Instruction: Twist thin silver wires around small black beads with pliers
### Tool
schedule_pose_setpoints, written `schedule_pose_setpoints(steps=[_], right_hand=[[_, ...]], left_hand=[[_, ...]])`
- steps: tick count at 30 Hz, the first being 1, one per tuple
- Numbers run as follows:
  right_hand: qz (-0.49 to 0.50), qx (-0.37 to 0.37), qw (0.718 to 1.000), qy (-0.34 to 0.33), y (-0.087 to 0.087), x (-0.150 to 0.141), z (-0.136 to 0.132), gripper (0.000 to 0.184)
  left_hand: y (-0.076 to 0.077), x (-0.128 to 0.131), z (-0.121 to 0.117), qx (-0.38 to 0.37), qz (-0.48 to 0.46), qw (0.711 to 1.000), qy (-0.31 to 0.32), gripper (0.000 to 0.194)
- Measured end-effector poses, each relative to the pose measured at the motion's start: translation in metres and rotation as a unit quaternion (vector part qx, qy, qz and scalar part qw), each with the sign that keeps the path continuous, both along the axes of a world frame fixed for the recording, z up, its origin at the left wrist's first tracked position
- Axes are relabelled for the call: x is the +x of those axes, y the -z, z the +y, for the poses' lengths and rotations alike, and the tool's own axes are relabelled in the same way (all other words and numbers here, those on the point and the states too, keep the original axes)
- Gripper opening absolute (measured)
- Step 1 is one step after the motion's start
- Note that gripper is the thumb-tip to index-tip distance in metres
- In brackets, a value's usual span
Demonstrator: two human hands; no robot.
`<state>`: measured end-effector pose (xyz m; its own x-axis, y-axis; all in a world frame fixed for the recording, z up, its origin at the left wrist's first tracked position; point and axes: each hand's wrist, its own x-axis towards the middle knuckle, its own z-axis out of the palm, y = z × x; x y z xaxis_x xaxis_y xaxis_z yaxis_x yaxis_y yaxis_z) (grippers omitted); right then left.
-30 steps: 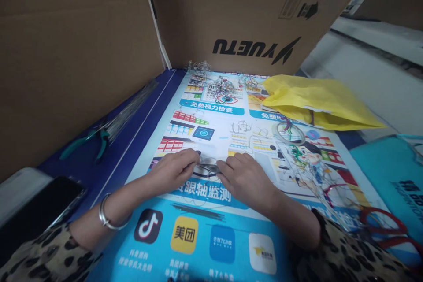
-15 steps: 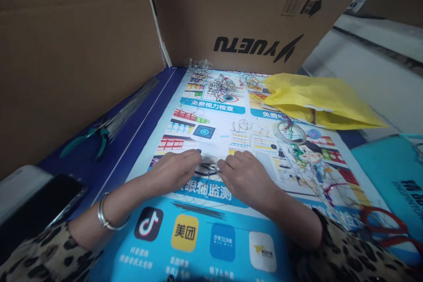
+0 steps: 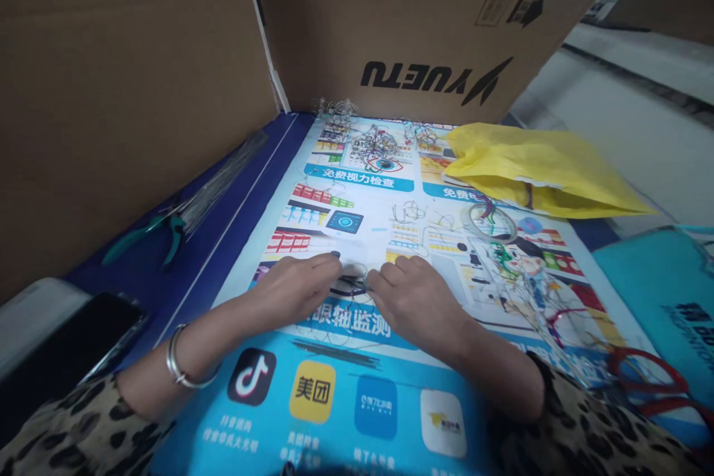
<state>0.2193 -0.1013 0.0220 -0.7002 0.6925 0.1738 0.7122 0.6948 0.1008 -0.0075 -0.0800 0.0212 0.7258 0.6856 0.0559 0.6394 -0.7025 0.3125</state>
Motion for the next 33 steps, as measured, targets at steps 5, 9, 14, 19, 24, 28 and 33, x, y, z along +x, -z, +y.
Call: schedule_pose_setpoints(steps=[5, 9, 14, 19, 24, 28, 33], right_hand=[[-0.001, -0.011, 1.0, 0.006, 0.0, -0.001, 0.0, 0.01], [-0.006, -0.003, 1.0, 0.013, -0.003, -0.001, 0.001, 0.01], [-0.008, -0.029, 0.999, 0.018, -0.009, 0.002, 0.004, 0.013], [-0.004, -0.053, 0.998, 0.014, -0.012, 0.005, 0.006, 0.016], [0.003, -0.095, 0.995, 0.026, -0.014, 0.011, 0.008, 0.018], [0.012, -0.113, 0.993, 0.027, -0.015, 0.015, 0.01, 0.019], [0.022, -0.109, 0.994, 0.02, -0.013, 0.015, 0.011, 0.019]], left_hand=[[-0.001, 0.001, -0.001, 0.002, 0.001, 1.0, 0.006, 0.015], [-0.002, 0.001, -0.001, 0.012, -0.004, 1.0, -0.005, 0.015], [0.0, 0.0, 0.001, 0.012, -0.023, 1.0, -0.008, 0.019], [0.001, -0.001, 0.001, 0.01, -0.024, 1.0, -0.006, 0.021], [0.001, -0.001, 0.002, 0.035, -0.035, 0.999, -0.006, 0.022], [0.0, 0.0, 0.001, 0.053, -0.031, 0.998, 0.001, 0.022], [-0.001, -0.001, 0.002, 0.06, -0.029, 0.998, 0.01, 0.023]])
